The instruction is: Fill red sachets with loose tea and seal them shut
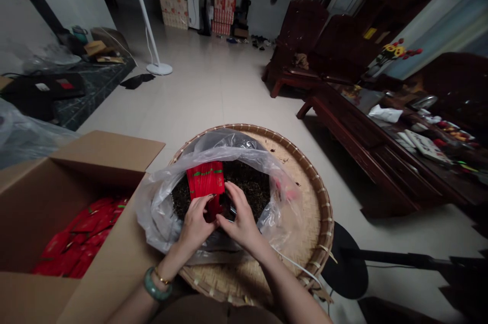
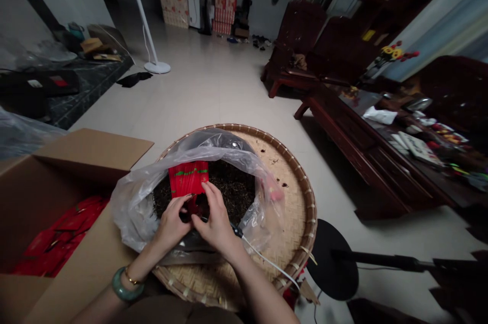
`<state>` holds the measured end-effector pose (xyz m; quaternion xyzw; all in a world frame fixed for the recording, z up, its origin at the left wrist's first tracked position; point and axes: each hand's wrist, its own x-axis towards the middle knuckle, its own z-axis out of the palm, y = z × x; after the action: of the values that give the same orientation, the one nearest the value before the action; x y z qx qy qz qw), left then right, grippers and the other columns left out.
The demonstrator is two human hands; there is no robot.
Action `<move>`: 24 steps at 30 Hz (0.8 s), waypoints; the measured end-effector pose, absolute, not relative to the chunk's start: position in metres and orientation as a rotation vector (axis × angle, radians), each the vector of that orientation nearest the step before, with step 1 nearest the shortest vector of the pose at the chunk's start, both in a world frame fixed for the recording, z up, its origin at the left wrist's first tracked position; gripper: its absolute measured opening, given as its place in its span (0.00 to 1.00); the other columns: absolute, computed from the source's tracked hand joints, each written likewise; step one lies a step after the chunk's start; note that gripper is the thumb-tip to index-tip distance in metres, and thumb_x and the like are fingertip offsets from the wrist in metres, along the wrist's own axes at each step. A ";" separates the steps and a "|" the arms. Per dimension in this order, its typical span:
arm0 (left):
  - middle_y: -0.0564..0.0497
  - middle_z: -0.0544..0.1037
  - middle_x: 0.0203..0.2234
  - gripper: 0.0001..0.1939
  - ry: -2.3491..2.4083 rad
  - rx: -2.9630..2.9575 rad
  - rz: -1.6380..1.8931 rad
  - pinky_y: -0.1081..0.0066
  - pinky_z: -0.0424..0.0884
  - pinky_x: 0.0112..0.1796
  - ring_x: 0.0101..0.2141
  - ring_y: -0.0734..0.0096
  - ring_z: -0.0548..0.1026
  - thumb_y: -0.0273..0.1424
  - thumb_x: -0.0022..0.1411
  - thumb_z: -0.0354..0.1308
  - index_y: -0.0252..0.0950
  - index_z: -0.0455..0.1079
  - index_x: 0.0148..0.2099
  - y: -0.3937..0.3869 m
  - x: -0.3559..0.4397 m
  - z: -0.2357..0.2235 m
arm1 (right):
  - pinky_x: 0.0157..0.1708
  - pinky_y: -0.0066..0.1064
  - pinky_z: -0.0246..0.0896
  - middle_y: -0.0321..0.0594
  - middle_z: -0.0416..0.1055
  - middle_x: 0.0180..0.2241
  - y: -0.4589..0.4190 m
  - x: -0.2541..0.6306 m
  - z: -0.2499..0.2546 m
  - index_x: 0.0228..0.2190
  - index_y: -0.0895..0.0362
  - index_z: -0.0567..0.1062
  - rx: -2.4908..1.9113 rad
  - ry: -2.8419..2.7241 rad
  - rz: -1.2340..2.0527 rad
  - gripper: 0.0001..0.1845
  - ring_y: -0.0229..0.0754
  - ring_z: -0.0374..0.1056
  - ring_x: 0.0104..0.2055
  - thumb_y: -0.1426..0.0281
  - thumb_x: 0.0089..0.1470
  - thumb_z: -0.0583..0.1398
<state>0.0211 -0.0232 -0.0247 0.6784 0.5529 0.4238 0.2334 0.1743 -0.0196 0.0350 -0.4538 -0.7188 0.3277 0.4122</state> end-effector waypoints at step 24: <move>0.44 0.72 0.44 0.25 1.439 1.902 1.201 0.64 0.75 0.36 0.43 0.60 0.71 0.25 0.49 0.62 0.37 0.64 0.51 -0.028 0.021 -0.024 | 0.48 0.39 0.65 0.44 0.72 0.47 -0.017 0.187 0.034 0.51 0.53 0.70 -1.182 -1.564 1.040 0.21 0.44 0.69 0.48 0.72 0.54 0.56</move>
<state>0.0210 -0.0282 -0.0245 0.6925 0.5241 0.4374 0.2333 0.1866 -0.0169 0.0342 -0.4771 -0.6312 0.4198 0.4447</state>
